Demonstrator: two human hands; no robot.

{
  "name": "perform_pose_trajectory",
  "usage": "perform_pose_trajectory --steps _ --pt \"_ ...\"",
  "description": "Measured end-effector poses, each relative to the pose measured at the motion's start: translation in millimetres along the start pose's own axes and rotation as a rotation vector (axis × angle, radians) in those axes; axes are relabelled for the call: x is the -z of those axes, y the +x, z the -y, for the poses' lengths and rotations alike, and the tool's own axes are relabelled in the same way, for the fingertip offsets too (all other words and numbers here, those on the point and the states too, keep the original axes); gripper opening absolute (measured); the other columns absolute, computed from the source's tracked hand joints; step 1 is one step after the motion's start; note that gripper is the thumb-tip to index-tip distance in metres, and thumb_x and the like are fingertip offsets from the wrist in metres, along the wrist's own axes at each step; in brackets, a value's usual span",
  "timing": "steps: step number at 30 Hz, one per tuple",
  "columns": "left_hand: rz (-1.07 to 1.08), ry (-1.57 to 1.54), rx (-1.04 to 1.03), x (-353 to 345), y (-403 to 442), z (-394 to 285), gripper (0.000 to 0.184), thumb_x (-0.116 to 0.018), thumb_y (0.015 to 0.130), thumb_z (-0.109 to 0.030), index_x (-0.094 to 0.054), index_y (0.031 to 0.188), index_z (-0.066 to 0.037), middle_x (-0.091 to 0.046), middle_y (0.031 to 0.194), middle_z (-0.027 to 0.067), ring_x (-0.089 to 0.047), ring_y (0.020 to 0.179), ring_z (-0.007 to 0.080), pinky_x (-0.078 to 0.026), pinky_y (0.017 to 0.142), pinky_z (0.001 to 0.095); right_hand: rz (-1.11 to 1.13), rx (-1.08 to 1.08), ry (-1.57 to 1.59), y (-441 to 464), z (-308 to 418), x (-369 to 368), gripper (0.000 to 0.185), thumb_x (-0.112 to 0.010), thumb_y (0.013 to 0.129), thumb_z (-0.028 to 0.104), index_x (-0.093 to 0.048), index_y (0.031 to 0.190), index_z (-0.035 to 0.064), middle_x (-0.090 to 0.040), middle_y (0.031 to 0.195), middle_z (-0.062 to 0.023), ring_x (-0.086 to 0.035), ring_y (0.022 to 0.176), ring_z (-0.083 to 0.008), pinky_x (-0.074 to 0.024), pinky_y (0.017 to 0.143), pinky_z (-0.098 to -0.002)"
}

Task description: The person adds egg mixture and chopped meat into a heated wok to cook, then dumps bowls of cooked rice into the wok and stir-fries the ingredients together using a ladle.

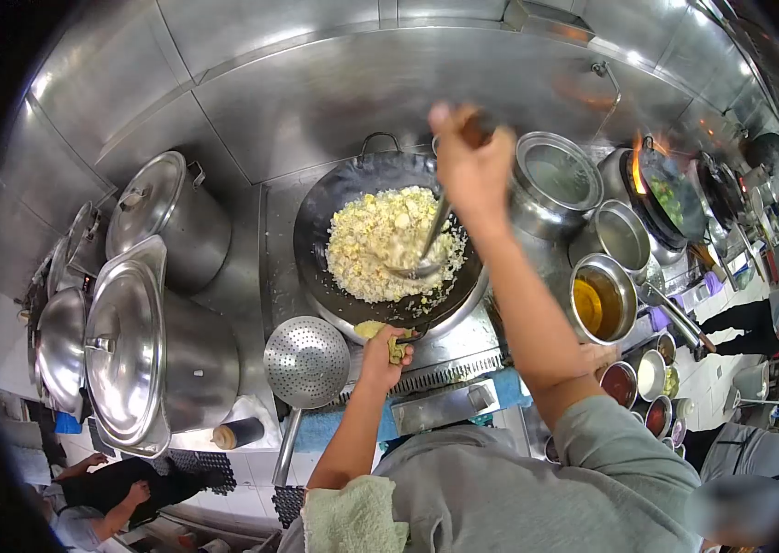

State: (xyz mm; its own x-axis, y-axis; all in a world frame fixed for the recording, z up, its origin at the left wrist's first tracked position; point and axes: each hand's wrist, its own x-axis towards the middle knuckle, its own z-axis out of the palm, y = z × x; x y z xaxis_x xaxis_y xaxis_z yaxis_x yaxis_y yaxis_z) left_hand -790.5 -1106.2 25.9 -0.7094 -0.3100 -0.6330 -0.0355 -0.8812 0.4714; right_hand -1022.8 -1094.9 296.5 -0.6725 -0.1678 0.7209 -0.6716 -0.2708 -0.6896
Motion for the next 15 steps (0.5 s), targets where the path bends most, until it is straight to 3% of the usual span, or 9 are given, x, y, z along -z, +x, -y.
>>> perform_pose_trajectory --steps 1,4,8,9,12,15 --pt "0.004 0.009 0.005 2.1 -0.8 1.8 0.017 -0.061 0.091 -0.017 -0.059 0.101 -0.003 -0.069 0.095 0.0153 -0.059 0.062 0.0233 -0.043 0.048 0.0324 0.099 -0.177 0.217 -4.5 -2.5 2.3 0.052 -0.071 0.1 0.022 -0.035 0.063 0.0099 -0.038 0.054 0.0063 -0.033 0.048 -0.0034 -0.0264 0.043 -0.0276" --pt "-0.036 0.031 0.023 16.8 -3.0 11.9 0.018 -0.061 0.093 -0.021 -0.059 0.101 -0.005 -0.068 0.092 0.0131 -0.062 0.064 0.025 -0.044 0.048 0.033 0.103 -0.321 0.378 2.5 0.3 7.3 0.052 -0.071 0.1 0.022 -0.034 0.065 0.0099 -0.037 0.055 0.0064 -0.034 0.049 -0.0033 -0.026 0.044 -0.0269" --pt "-0.042 -0.016 0.055 -3.2 0.7 -1.2 0.02 -0.061 0.096 -0.025 -0.06 0.101 -0.006 -0.067 0.09 0.0105 -0.063 0.064 0.0255 -0.045 0.048 0.0329 0.119 -0.198 0.371 14.9 74.9 19.6 0.049 -0.068 0.102 0.021 -0.034 0.068 0.0123 -0.034 0.054 0.0062 -0.028 0.042 -0.0034 -0.0201 0.039 -0.026" --pt "-0.072 -0.043 0.074 -8.3 -1.8 -2.9 0.017 -0.061 0.093 -0.021 -0.06 0.102 -0.007 -0.067 0.091 0.0106 -0.062 0.064 0.025 -0.045 0.048 0.033 0.114 -0.237 0.264 12.2 94.5 29.2 0.048 -0.07 0.1 0.019 -0.041 0.063 0.0065 -0.037 0.056 0.006 -0.035 0.053 -0.0036 -0.0273 0.048 -0.0255" --pt "-0.014 -0.158 0.166 5.6 23.8 0.9 0.014 -0.06 0.09 -0.015 -0.06 0.102 -0.009 -0.067 0.091 0.0103 -0.061 0.064 0.0242 -0.046 0.049 0.0347 0.041 -0.087 0.075 -35.1 37.5 10.4 0.046 -0.069 0.1 0.018 -0.043 0.064 0.0046 -0.035 0.06 0.0056 -0.033 0.059 -0.0046 -0.0259 0.052 -0.0272" --pt "-0.097 -0.082 -0.038 -7.1 0.9 21.4 0.014 -0.058 0.086 -0.01 -0.059 0.1 -0.008 -0.067 0.09 0.0112 -0.06 0.063 0.0227 -0.047 0.049 0.0337 0.085 -0.159 0.141 -38.0 31.1 -6.7 0.048 -0.069 0.1 0.021 -0.04 0.065 0.0044 -0.032 0.063 0.0053 -0.03 0.063 -0.0067 -0.0252 0.053 -0.0302"
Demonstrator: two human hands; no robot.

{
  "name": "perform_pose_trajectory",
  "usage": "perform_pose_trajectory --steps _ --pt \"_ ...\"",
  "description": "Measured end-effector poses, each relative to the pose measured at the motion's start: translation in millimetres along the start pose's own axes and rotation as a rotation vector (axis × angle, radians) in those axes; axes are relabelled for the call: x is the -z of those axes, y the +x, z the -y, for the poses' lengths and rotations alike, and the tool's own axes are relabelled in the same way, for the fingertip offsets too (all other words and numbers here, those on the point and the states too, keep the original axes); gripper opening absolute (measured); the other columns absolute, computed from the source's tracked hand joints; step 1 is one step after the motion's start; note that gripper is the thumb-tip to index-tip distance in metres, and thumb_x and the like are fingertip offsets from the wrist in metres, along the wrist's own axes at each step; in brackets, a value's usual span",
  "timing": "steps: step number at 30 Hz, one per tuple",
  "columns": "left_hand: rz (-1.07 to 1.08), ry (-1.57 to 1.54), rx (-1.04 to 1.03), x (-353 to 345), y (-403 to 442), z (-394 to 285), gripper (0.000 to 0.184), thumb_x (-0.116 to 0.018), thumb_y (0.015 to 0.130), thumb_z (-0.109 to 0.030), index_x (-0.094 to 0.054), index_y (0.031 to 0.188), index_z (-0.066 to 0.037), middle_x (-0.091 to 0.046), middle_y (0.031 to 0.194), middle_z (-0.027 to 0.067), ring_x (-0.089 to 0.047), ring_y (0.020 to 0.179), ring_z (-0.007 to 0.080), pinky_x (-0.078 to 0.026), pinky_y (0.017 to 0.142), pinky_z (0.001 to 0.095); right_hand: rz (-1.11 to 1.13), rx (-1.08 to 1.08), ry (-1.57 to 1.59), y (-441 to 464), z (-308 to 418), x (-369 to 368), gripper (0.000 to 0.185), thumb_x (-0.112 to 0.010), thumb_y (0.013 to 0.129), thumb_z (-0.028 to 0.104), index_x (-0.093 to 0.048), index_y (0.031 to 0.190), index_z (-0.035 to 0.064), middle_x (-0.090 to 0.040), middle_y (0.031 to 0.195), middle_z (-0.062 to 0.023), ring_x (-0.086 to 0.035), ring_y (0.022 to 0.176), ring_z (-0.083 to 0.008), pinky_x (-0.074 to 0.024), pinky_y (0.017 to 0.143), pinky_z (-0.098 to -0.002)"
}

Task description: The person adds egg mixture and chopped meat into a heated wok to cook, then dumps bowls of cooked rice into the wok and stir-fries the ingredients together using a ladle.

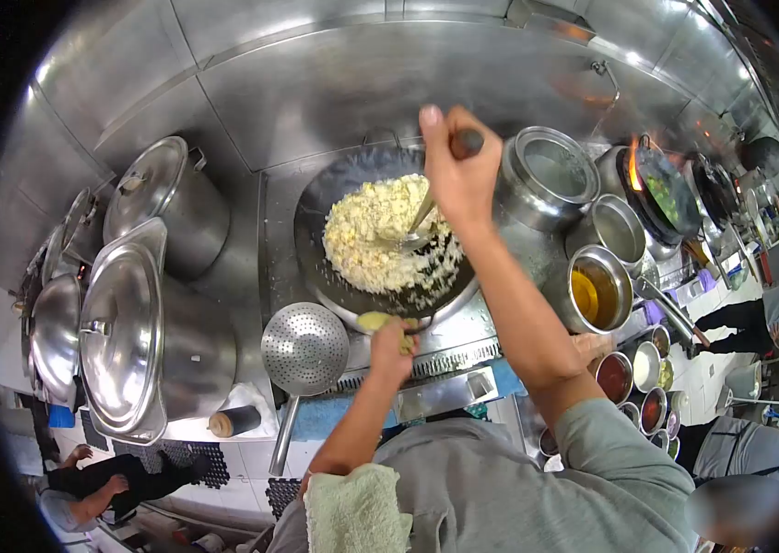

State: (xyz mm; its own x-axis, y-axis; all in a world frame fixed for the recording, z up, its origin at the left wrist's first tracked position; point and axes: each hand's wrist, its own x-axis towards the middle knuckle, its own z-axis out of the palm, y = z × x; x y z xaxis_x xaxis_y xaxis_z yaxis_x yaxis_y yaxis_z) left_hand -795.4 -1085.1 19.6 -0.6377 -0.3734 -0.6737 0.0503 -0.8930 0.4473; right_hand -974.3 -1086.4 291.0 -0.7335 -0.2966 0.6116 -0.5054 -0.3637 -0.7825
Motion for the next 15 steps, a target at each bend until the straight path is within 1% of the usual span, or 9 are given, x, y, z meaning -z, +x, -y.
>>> perform_pose_trajectory --steps 1,3,5,6,8,9,11,14,15 --pt "-0.043 -0.01 0.004 -11.5 -27.8 -1.1 0.012 -0.057 0.087 -0.01 -0.059 0.099 -0.007 -0.067 0.089 0.0115 -0.06 0.062 0.0222 -0.047 0.049 0.0338 -0.007 -0.041 0.04 16.6 14.4 -6.9 0.049 -0.07 0.1 0.022 -0.041 0.065 0.0042 -0.032 0.063 0.0052 -0.03 0.063 -0.0066 -0.0256 0.053 -0.0301" --pt "-0.137 -0.032 0.044 -25.1 -108.2 11.2 0.008 -0.057 0.089 -0.01 -0.058 0.096 -0.006 -0.067 0.087 0.0123 -0.06 0.062 0.0214 -0.047 0.049 0.0341 -0.036 0.108 0.019 41.3 67.3 -13.6 0.049 -0.072 0.098 0.024 -0.042 0.065 0.0035 -0.035 0.062 0.0051 -0.032 0.062 -0.0057 -0.0258 0.052 -0.0298" --pt "-0.107 -0.07 0.038 -30.4 -127.2 11.5 0.011 -0.057 0.091 -0.014 -0.058 0.098 -0.005 -0.068 0.092 0.0141 -0.059 0.064 0.0212 -0.045 0.048 0.0327 0.01 0.23 0.012 49.6 114.6 -13.3 0.044 -0.072 0.099 0.029 -0.048 0.066 0.0113 -0.048 0.055 0.0039 -0.041 0.043 -0.0048 -0.0284 0.04 -0.024" --pt "-0.099 -0.086 0.032 -28.2 -132.8 7.6 0.013 -0.057 0.092 -0.016 -0.057 0.098 -0.004 -0.069 0.094 0.0149 -0.059 0.065 0.0212 -0.043 0.047 0.0321 0.001 0.192 -0.006 36.4 113.2 -17.0 0.044 -0.073 0.098 0.029 -0.049 0.066 0.0116 -0.048 0.055 0.0039 -0.041 0.043 -0.005 -0.0286 0.04 -0.024" --pt "-0.031 -0.035 0.002 -20.4 -68.8 -7.1 0.015 -0.055 0.097 -0.021 -0.056 0.098 -0.006 -0.07 0.094 0.0149 -0.058 0.062 0.0178 -0.044 0.047 0.029 -0.018 0.173 -0.042 17.8 109.6 -25.7 0.044 -0.073 0.098 0.03 -0.049 0.066 0.012 -0.048 0.055 0.0039 -0.041 0.043 -0.0054 -0.029 0.041 -0.0241" --pt "-0.031 0.045 -0.012 -11.1 -44.8 -9.7 0.015 -0.054 0.098 -0.021 -0.055 0.099 -0.007 -0.071 0.096 0.0153 -0.058 0.061 0.0169 -0.045 0.047 0.0282 -0.1 0.296 -0.248 -2.6 83.0 -33.0 0.042 -0.072 0.099 0.028 -0.051 0.067 0.0106 -0.048 0.055 0.0035 -0.042 0.044 -0.006 -0.0312 0.042 -0.0246" --pt "0.06 0.099 -0.036 16.0 -30.7 -7.1 0.012 -0.052 0.098 -0.019 -0.054 0.099 -0.007 -0.072 0.097 0.0157 -0.058 0.059 0.0163 -0.047 0.048 0.0277 -0.086 0.28 -0.141 -29.6 21.5 -35.1 0.039 -0.071 0.1 0.025 -0.053 0.07 0.0089 -0.047 0.055 0.003 -0.044 0.047 -0.0059 -0.0336 0.044 -0.0254" --pt "0.026 0.095 -0.092 65.2 -75.4 61.5 0.011 -0.05 0.097 -0.015 -0.054 0.104 -0.007 -0.071 0.095 0.0148 -0.057 0.052 0.0181 -0.044 0.04 0.0282 -0.11 0.126 0.004 3.4 68.2 -30.3 0.047 -0.077 0.095 0.027 -0.048 0.066 0.004 -0.04 0.059 0.005 -0.035 0.059 -0.0064 -0.0272 0.052 -0.0275" --pt "-0.02 0.132 -0.104 49.8 -109.1 58.1 0.014 -0.053 0.094 -0.012 -0.055 0.106 -0.007 -0.07 0.091 0.0138 -0.057 0.049 0.0203 -0.043 0.038 0.03 -0.106 0.137 0.036 11.1 102.2 -32.9 0.044 -0.075 0.097 0.027 -0.05 0.068 0.0051 -0.043 0.059 0.0044 -0.039 0.056 -0.006 -0.0298 0.05 -0.0264"
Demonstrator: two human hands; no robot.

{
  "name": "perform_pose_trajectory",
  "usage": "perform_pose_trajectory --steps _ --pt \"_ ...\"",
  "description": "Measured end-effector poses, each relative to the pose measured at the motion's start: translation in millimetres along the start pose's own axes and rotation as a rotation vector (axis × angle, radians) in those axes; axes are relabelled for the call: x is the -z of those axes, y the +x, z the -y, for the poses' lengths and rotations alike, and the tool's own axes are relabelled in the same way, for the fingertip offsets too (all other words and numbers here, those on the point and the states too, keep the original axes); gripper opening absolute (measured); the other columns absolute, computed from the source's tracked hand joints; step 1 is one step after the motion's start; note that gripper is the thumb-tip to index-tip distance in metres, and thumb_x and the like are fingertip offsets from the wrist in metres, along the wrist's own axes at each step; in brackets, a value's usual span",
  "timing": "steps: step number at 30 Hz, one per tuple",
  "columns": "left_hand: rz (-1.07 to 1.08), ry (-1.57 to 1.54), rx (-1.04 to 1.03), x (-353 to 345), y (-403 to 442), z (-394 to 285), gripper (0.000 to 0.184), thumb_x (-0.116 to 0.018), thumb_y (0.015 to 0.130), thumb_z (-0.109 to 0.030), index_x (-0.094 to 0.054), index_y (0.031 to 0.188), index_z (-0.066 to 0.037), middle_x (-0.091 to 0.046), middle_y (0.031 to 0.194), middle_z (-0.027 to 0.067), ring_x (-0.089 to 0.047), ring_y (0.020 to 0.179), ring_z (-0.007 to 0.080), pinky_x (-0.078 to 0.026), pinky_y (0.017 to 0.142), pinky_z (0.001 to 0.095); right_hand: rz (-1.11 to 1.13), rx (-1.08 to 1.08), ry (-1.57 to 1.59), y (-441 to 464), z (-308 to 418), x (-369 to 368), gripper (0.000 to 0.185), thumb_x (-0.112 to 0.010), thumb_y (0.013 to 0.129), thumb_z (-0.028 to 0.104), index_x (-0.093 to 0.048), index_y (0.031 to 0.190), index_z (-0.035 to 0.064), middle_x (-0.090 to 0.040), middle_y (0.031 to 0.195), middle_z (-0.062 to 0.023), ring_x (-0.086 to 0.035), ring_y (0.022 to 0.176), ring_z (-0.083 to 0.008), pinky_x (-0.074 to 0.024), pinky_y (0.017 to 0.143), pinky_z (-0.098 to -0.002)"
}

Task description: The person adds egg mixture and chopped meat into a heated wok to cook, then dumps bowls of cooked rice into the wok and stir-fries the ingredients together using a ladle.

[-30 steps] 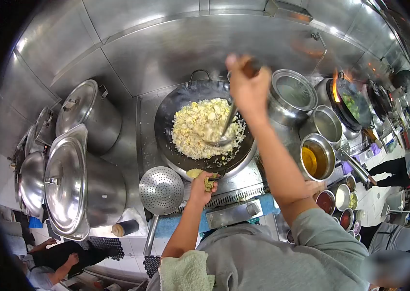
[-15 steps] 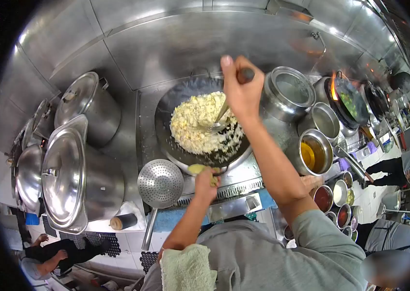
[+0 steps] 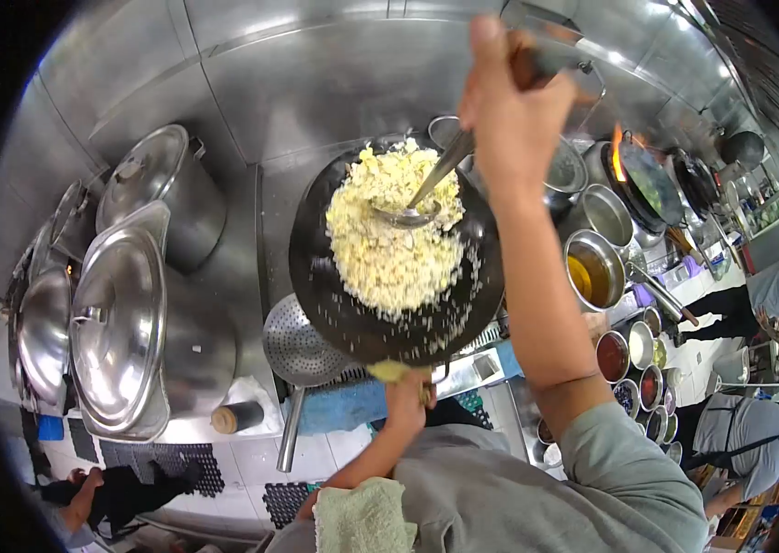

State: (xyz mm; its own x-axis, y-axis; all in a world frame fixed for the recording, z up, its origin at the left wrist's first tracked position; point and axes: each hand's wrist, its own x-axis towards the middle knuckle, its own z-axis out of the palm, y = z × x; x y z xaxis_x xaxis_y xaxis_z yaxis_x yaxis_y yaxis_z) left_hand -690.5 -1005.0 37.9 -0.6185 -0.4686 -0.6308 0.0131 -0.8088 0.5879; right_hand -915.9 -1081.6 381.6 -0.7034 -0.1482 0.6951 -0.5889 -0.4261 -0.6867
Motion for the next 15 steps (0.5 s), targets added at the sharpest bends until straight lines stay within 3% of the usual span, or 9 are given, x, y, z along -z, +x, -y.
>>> perform_pose_trajectory --steps 2,3,4,6,8,11,12,14,15 --pt "0.035 -0.106 -0.047 -19.5 -14.5 -18.9 0.012 -0.057 0.091 -0.012 -0.059 0.101 -0.006 -0.067 0.089 0.0118 -0.058 0.054 0.0191 -0.047 0.043 0.0311 0.011 -0.014 0.065 1.4 57.4 -9.2 0.038 -0.07 0.1 0.028 -0.054 0.073 0.0074 -0.049 0.06 0.0031 -0.047 0.05 -0.0053 -0.035 0.045 -0.0241" --pt "0.05 -0.175 -0.074 -26.3 -11.6 -27.3 0.012 -0.059 0.09 -0.013 -0.06 0.099 -0.005 -0.066 0.087 0.011 -0.058 0.055 0.0186 -0.048 0.045 0.0316 -0.023 0.031 -0.009 -4.5 52.4 -9.0 0.041 -0.072 0.099 0.027 -0.052 0.071 0.0063 -0.047 0.06 0.0036 -0.043 0.054 -0.0056 -0.0324 0.047 -0.0249" --pt "0.063 -0.273 -0.11 -36.9 11.1 -38.9 0.012 -0.06 0.09 -0.014 -0.06 0.098 -0.005 -0.066 0.085 0.0106 -0.058 0.055 0.0183 -0.046 0.044 0.0321 -0.057 0.076 -0.086 -14.5 39.1 -6.3 0.044 -0.074 0.098 0.027 -0.05 0.068 0.0053 -0.044 0.06 0.004 -0.039 0.057 -0.0059 -0.0299 0.05 -0.0257" --pt "0.133 -0.053 0.002 -43.7 64.7 -75.7 0.018 -0.061 0.094 -0.02 -0.06 0.096 -0.003 -0.065 0.081 0.0102 -0.057 0.052 0.0179 -0.041 0.042 0.0324 -0.143 0.158 -0.205 -53.7 -11.4 -4.7 0.049 -0.075 0.097 0.027 -0.045 0.065 0.0044 -0.042 0.06 0.0039 -0.036 0.059 -0.006 -0.0272 0.052 -0.027" --pt "0.151 -0.045 0.002 -13.2 76.5 -42.8 0.018 -0.062 0.095 -0.02 -0.059 0.099 -0.003 -0.065 0.081 0.0103 -0.058 0.052 0.0186 -0.044 0.041 0.0332 -0.025 0.039 -0.133 -91.6 -75.1 10.5 0.049 -0.074 0.098 0.027 -0.046 0.064 0.0057 -0.043 0.058 0.0047 -0.036 0.057 -0.0052 -0.0279 0.051 -0.0263" --pt "0.129 0.022 -0.045 22.1 15.1 3.2 0.017 -0.063 0.094 -0.014 -0.057 0.107 -0.005 -0.065 0.081 0.0113 -0.06 0.053 0.021 -0.048 0.041 0.0352 0.012 -0.045 0.039 -38.2 -22.0 5.8 0.048 -0.071 0.1 0.035 -0.048 0.067 0.0095 -0.042 0.055 0.0048 -0.043 0.045 -0.0064 -0.0321 0.044 -0.0241" --pt "0.062 -0.024 -0.026 5.4 -20.2 -14.4 0.021 -0.064 0.093 -0.01 -0.055 0.111 -0.006 -0.066 0.084 0.0121 -0.063 0.056 0.0219 -0.051 0.04 0.0363 0.021 -0.002 0.042 -24.8 1.9 0.0 0.048 -0.071 0.1 0.036 -0.048 0.067 0.0094 -0.042 0.054 0.0046 -0.042 0.045 -0.0066 -0.0318 0.043 -0.0245" --pt "0.073 -0.155 -0.071 -8.4 -5.3 -20.4 0.016 -0.063 0.092 -0.009 -0.056 0.107 -0.007 -0.065 0.084 0.0122 -0.062 0.058 0.0218 -0.05 0.043 0.036 0.031 0.039 0.046 -32.3 39.8 -5.4 0.049 -0.07 0.1 0.038 -0.048 0.067 0.0091 -0.042 0.054 0.0043 -0.041 0.044 -0.0069 -0.0311 0.042 -0.0253" --pt "0.094 -0.16 -0.091 -23.8 11.3 -47.9 0.006 -0.06 0.093 -0.014 -0.06 0.093 -0.008 -0.067 0.085 0.0127 -0.061 0.059 0.0209 -0.049 0.05 0.0325 0.01 0.108 -0.081 -42.8 36.7 -1.4 0.047 -0.069 0.101 0.035 -0.049 0.068 0.0086 -0.044 0.054 0.004 -0.042 0.044 -0.0067 -0.0311 0.042 -0.0248"
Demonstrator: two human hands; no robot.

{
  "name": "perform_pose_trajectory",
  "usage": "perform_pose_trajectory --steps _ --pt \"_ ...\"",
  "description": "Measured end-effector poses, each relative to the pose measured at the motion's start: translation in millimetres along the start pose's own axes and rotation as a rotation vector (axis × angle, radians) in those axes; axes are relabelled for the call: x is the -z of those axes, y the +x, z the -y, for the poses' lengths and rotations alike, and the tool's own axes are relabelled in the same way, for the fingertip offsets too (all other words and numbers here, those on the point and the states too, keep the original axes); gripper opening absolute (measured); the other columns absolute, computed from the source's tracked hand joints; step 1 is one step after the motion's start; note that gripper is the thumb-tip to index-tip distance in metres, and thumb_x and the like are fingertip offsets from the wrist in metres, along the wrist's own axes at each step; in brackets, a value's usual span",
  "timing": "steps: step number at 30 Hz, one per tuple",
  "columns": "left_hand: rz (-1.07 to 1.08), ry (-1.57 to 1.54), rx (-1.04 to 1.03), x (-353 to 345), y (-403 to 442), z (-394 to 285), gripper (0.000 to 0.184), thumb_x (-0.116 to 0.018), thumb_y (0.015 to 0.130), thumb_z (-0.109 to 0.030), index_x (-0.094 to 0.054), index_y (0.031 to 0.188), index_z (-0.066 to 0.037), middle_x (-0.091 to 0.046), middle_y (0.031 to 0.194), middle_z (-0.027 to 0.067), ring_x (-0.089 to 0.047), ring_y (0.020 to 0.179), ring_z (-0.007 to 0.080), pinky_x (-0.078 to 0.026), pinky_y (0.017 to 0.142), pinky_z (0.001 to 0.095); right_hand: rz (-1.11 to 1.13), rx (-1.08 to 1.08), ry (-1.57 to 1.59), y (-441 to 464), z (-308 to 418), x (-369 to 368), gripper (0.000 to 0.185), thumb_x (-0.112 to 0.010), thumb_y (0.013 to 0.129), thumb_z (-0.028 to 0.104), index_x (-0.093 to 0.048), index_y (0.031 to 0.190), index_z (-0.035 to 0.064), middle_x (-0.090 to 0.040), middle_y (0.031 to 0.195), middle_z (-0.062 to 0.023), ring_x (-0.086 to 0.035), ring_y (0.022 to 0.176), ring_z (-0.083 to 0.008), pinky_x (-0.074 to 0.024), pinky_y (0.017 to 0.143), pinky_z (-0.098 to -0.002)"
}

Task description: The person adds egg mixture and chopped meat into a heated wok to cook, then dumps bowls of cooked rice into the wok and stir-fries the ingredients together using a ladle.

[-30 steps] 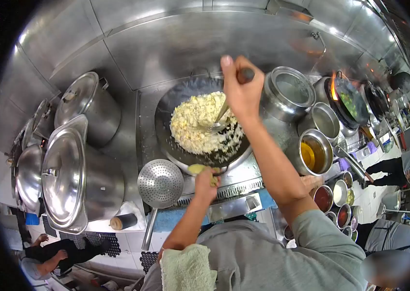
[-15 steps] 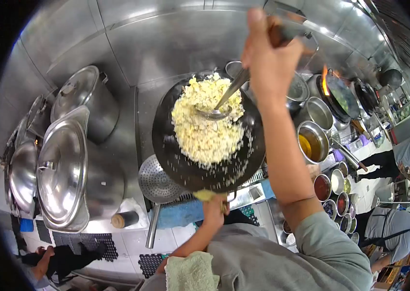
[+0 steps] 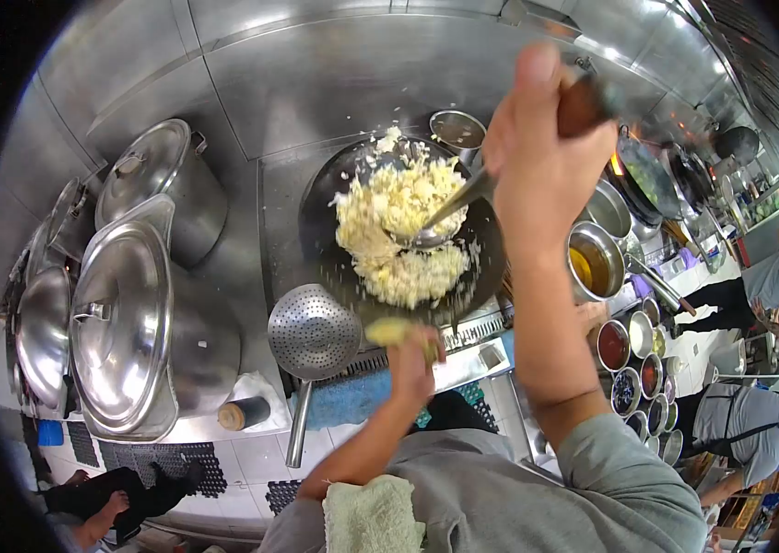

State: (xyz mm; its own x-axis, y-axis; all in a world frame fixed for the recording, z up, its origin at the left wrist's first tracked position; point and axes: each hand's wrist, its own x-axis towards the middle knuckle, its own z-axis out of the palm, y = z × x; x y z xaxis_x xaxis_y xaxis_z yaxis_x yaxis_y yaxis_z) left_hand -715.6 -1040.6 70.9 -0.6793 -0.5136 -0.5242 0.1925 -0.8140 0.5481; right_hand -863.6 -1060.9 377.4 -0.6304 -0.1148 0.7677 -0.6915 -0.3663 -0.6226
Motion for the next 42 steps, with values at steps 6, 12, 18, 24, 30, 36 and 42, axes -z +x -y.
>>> perform_pose_trajectory --steps 6,12,18,24,30,36,42 --pt "-0.022 0.048 0.091 39.8 8.0 28.2 0.012 -0.062 0.091 -0.011 -0.055 0.093 -0.002 -0.063 0.08 0.0128 -0.06 0.051 0.0234 -0.049 0.041 0.0358 -0.062 -0.196 0.039 -39.6 -74.8 3.0 0.04 -0.068 0.102 0.032 -0.057 0.075 0.0051 -0.05 0.057 0.0011 -0.047 0.049 -0.0071 -0.0339 0.044 -0.0244" --pt "0.213 0.073 -0.089 1.2 21.4 -24.5 0.016 -0.064 0.094 -0.023 -0.061 0.093 -0.006 -0.07 0.086 0.012 -0.062 0.064 0.0178 -0.052 0.054 0.0316 -0.028 -0.165 0.05 -45.1 -16.6 -3.8 0.044 -0.071 0.1 0.031 -0.052 0.069 0.0063 -0.048 0.06 0.0033 -0.044 0.054 -0.0064 -0.0322 0.048 -0.0264" --pt "0.069 0.131 0.096 60.6 -7.7 29.4 0.017 -0.059 0.091 -0.013 -0.061 0.102 0.0 -0.071 0.092 0.0153 -0.06 0.054 0.0226 -0.053 0.048 0.0344 0.075 -0.176 0.059 -34.2 -44.6 -0.7 0.055 -0.073 0.099 0.032 -0.041 0.06 0.0073 -0.038 0.059 0.0085 -0.034 0.058 -0.0018 -0.0259 0.051 -0.025" --pt "0.335 0.483 -0.378 31.4 73.7 -3.5 0.02 -0.056 0.088 -0.008 -0.063 0.105 -0.001 -0.065 0.08 0.0105 -0.061 0.057 0.0191 -0.049 0.051 0.0354 -0.084 -0.203 -0.07 -54.5 -4.1 -13.8 0.054 -0.075 0.097 0.033 -0.046 0.059 0.0074 -0.043 0.058 0.0068 -0.039 0.056 -0.0021 -0.0279 0.05 -0.0232" --pt "0.032 0.19 0.144 61.0 -24.0 35.6 0.016 -0.062 0.09 -0.009 -0.068 0.095 0.005 -0.069 0.083 0.0146 -0.063 0.056 0.0218 -0.051 0.045 0.0361 0.11 -0.297 -0.026 -24.8 -22.1 0.1 0.046 -0.063 0.105 0.031 -0.051 0.067 0.0062 -0.048 0.059 0.0003 -0.046 0.053 -0.0099 -0.0357 0.053 -0.0282" --pt "0.059 0.079 0.091 6.9 38.7 -30.3 0.018 -0.062 0.087 -0.015 -0.062 0.081 0.001 -0.065 0.078 0.012 -0.059 0.056 0.0203 -0.049 0.05 0.0351 0.099 -0.231 -0.089 -100.0 -45.6 1.6 0.05 -0.069 0.102 0.025 -0.042 0.064 0.0075 -0.035 0.064 0.0079 -0.032 0.064 -0.0036 -0.0238 0.054 -0.0252" --pt "0.026 0.194 0.156 38.8 -39.9 5.5 0.017 -0.061 0.087 -0.011 -0.065 0.095 0.003 -0.068 0.08 0.013 -0.062 0.055 0.0224 -0.052 0.046 0.0358 0.104 -0.269 0.103 -20.8 12.3 -4.3 0.046 -0.073 0.099 0.029 -0.053 0.064 0.0067 -0.049 0.061 0.0057 -0.047 0.052 -0.0049 -0.034 0.048 -0.0243"
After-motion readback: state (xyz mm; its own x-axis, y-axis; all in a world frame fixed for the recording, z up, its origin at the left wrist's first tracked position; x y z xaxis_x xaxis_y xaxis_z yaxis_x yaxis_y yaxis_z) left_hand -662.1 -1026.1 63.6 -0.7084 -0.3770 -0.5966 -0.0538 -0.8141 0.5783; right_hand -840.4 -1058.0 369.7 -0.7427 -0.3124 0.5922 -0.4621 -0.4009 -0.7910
